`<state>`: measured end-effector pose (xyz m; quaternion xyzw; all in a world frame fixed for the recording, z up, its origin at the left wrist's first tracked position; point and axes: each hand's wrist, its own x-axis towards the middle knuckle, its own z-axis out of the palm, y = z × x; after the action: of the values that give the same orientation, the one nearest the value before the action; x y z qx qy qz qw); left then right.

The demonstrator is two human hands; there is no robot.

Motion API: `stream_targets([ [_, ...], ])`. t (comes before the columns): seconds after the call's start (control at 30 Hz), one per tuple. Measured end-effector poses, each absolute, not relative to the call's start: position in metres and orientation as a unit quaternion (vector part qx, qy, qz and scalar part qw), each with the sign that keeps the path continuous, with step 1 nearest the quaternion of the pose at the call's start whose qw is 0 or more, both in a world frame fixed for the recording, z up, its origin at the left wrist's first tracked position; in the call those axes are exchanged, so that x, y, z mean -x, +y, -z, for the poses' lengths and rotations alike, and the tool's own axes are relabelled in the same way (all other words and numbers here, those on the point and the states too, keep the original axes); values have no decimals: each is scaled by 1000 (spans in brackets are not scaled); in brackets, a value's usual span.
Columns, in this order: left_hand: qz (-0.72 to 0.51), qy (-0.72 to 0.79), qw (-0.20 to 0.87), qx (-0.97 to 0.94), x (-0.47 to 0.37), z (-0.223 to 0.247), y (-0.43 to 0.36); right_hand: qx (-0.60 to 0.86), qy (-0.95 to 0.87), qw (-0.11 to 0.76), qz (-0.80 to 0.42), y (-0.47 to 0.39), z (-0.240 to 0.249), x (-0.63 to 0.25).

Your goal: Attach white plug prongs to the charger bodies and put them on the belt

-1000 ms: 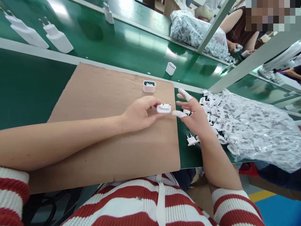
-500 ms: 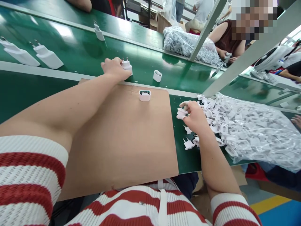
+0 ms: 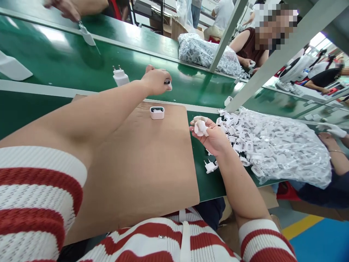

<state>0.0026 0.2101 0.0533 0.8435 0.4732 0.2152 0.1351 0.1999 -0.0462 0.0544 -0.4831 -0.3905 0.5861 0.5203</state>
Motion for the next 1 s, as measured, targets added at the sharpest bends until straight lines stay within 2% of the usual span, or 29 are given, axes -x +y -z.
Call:
stream_targets([
  [0.13,-299,385,123,-864,15,-84,133,456,-329,511,-650,-45,-57,-204],
  [0.2,-297,323,126,-890,26,-91,84,454,-322,491,-670,-44,-57,-206],
  [0.37,-213,291,160,-919,36,-57,1,437,-297,503,-684,-45,-56,-200],
  [0.5,-213,304,190,-909,29,-19,-10,418,-330,493,-688,-47,-55,-194],
  [0.63,-250,310,260,-880,30,-7,-6,441,-353,483,-669,-45,-52,-198],
  [0.87,-271,295,332,-854,36,-5,-4,569,-486,492,-444,-46,-54,-203],
  [1.0,-270,286,366,-844,35,-3,0,535,-540,493,-423,-55,-58,-191],
])
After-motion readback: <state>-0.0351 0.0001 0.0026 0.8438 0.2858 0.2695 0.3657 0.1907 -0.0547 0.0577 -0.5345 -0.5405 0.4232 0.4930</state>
